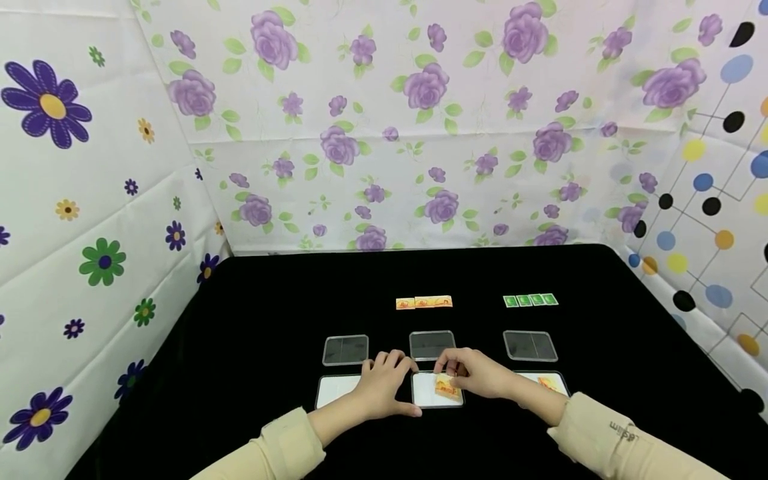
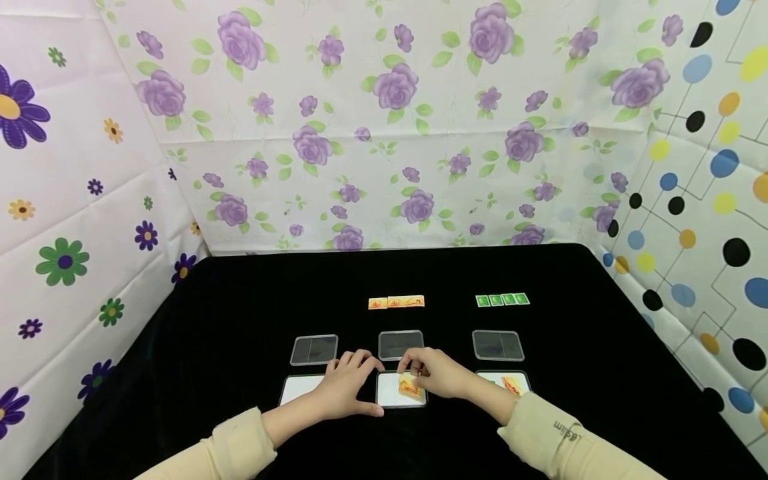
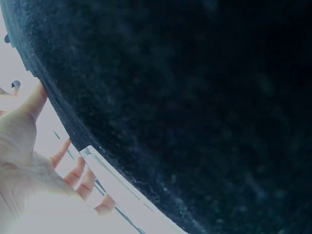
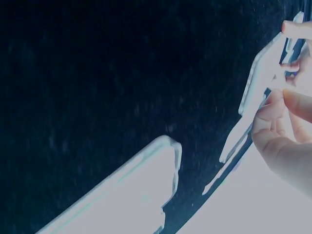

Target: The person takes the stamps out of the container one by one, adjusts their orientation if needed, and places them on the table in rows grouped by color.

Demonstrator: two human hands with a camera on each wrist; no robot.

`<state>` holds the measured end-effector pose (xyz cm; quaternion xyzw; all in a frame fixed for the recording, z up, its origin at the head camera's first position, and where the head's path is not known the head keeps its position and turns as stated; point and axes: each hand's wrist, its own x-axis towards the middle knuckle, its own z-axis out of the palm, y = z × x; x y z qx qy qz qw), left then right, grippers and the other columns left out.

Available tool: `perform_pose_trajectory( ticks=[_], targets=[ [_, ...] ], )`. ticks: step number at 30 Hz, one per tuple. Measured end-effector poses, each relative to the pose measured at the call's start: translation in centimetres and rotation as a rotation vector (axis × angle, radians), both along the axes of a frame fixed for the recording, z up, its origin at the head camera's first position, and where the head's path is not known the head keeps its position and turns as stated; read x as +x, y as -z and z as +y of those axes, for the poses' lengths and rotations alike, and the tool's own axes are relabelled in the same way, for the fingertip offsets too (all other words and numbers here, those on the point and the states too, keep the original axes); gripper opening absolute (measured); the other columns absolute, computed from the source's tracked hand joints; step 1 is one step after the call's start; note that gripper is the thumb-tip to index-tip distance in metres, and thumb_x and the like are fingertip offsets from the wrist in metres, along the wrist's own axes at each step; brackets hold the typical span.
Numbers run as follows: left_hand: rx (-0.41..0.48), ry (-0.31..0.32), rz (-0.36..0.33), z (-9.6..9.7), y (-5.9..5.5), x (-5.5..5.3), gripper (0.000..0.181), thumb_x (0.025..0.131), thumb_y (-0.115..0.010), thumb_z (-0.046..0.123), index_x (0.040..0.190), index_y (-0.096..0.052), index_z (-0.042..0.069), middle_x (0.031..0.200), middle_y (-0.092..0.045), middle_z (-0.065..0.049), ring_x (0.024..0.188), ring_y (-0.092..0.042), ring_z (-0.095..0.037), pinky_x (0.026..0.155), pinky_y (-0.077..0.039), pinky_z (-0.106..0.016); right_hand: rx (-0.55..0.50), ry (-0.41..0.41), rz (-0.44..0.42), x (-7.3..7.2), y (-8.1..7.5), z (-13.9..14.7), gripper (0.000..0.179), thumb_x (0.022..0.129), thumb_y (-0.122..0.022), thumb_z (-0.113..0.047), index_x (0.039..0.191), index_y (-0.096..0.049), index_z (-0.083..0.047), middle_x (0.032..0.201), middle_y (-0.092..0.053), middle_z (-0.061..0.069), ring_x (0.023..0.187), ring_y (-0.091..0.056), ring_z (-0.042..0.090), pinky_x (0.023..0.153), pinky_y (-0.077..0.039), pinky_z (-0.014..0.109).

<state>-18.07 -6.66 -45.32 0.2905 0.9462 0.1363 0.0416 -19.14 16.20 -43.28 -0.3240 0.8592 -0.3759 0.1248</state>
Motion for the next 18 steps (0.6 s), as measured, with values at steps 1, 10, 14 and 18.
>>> perform_pose_trajectory(
  ticks=[1,10,14,18],
  targets=[
    [0.001,0.000,-0.003,0.0,0.0,0.0,0.065,0.069,-0.077,0.052,0.119,-0.052,0.019,0.129,-0.046,-0.007,0.116,-0.043,-0.028,0.089,-0.037,-0.050,0.001,-0.005,0.000,-0.1,-0.2,0.1,0.022,0.084,-0.060,0.010,0.101,-0.061,-0.003,0.079,-0.052,0.000,0.062,-0.042,0.001,0.058,-0.042,0.018],
    [0.003,0.003,-0.022,0.0,-0.1,0.0,0.066,0.069,-0.077,0.053,0.120,-0.052,0.019,0.129,-0.046,-0.007,0.117,-0.042,-0.028,0.089,-0.037,-0.051,-0.018,-0.040,-0.004,-1.3,-1.3,1.6,0.018,0.085,-0.061,0.007,0.103,-0.061,0.002,0.078,-0.055,0.004,0.060,-0.043,0.000,0.057,-0.043,0.019],
    [0.005,0.006,-0.016,-0.1,0.0,0.0,0.066,0.069,-0.076,0.053,0.120,-0.052,0.019,0.129,-0.046,-0.007,0.117,-0.042,-0.028,0.090,-0.037,-0.051,-0.020,-0.031,-0.006,-1.9,-1.7,2.1,0.014,0.086,-0.061,0.005,0.099,-0.062,0.001,0.078,-0.057,0.005,0.062,-0.047,0.002,0.059,-0.046,0.020],
    [0.013,0.009,-0.014,-0.1,0.0,-0.1,0.066,0.069,-0.076,0.053,0.120,-0.051,0.019,0.129,-0.046,-0.007,0.117,-0.042,-0.028,0.090,-0.037,-0.052,-0.020,-0.008,-0.011,-2.5,-2.3,2.5,0.011,0.086,-0.061,0.004,0.097,-0.062,0.000,0.078,-0.059,0.006,0.061,-0.054,0.010,0.060,-0.048,0.021]
  ],
)
